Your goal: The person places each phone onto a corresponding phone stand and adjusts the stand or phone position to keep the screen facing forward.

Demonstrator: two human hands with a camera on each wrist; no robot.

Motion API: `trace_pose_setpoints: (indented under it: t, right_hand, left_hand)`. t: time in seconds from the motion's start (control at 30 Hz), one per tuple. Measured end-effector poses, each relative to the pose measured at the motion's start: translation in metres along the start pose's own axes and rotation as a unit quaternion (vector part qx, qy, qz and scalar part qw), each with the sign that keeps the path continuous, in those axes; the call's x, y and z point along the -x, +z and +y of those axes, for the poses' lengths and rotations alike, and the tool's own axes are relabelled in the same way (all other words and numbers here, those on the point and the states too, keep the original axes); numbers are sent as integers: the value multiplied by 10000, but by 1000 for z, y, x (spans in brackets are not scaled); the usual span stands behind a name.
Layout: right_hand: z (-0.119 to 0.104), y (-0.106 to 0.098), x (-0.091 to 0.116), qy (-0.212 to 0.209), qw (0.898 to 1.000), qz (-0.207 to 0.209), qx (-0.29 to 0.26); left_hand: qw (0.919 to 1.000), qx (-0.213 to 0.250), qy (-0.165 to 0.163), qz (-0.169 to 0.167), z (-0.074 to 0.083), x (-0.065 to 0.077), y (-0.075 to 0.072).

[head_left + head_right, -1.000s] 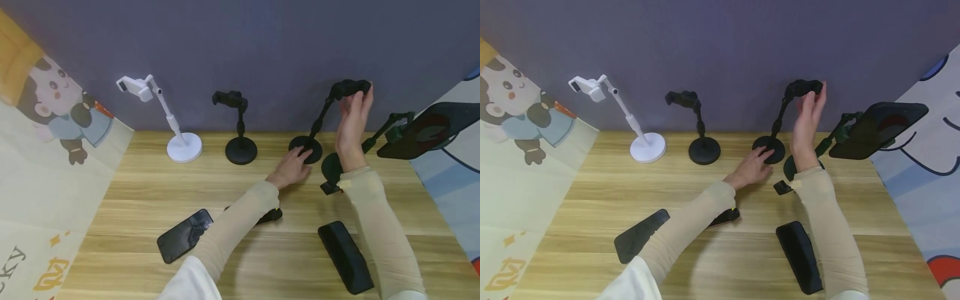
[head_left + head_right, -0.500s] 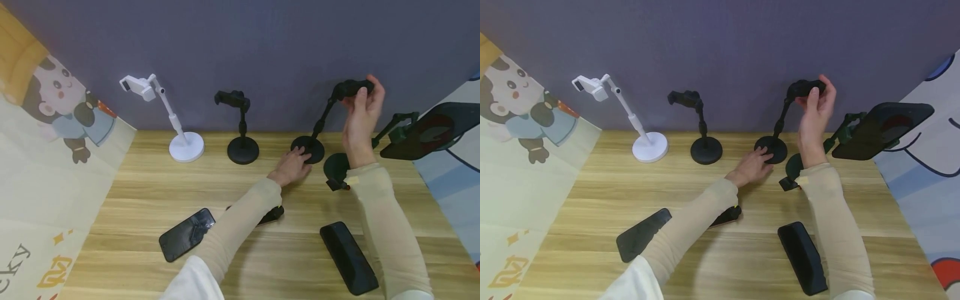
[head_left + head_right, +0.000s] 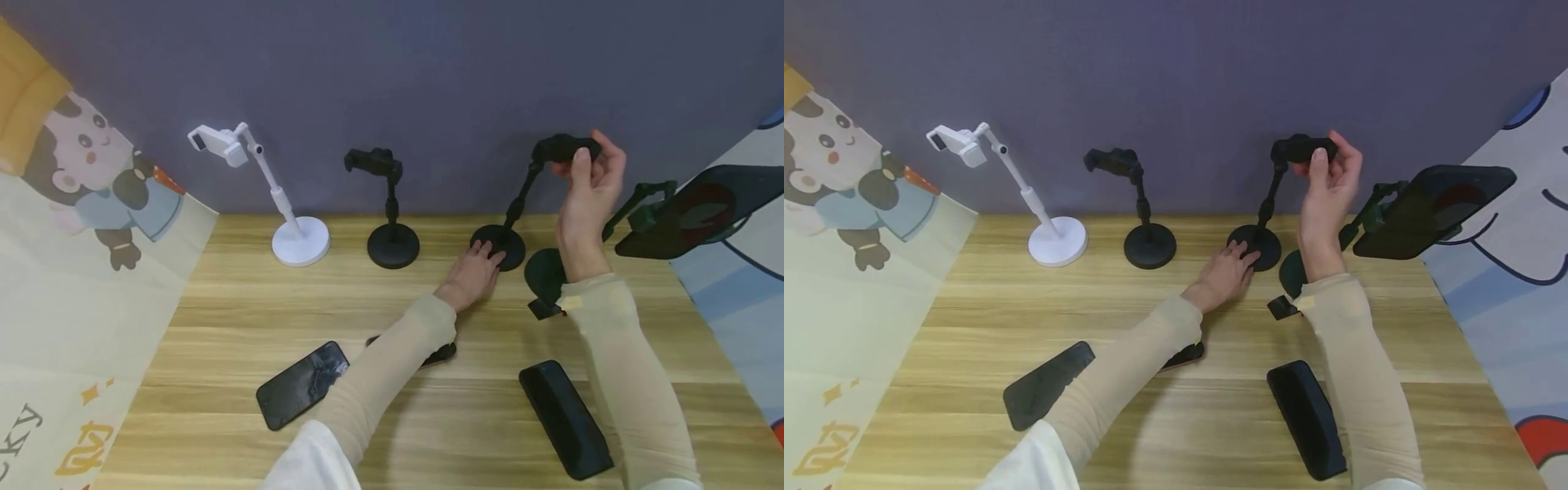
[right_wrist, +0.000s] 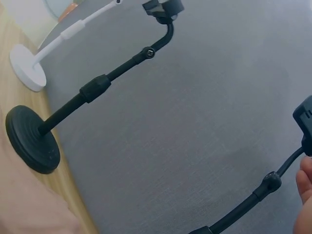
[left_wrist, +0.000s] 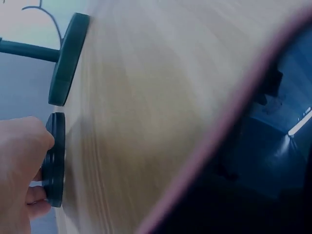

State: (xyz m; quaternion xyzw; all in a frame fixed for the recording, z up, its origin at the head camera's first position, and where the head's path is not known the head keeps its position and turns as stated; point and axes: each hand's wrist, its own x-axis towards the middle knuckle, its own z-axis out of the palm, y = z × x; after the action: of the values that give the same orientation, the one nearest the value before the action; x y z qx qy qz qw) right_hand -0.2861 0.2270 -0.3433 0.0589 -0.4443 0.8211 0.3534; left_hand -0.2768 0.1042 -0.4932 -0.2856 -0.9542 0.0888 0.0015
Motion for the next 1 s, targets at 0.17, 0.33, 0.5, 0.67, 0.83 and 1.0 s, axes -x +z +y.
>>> trace_pose_setpoints:
  t: [0.17, 0.33, 0.5, 0.67, 0.83, 1.0]
  right_hand:
    - [-3, 0, 7, -184, 9993, -76, 312]
    - [-6, 0, 17, -310, 9977, -155, 587]
    - [-10, 0, 26, -347, 9975, -188, 588]
    - [-13, 1, 34, -327, 9980, -166, 515]
    - [-18, 0, 43, -417, 9962, -325, 695]
    - [-23, 1, 52, -443, 9962, -386, 644]
  left_hand:
    - [9996, -266, 107, 64, 2, 4, 0]
    - [9991, -39, 196, 369, -1, 9, -3]
    - [9963, 205, 334, 765, -3, 13, -2]
    - [9940, 190, 458, 971, -4, 21, -2]
    - [9946, 68, 519, 901, -3, 32, -2]
    - [9935, 29, 546, 995, -2, 42, -2]
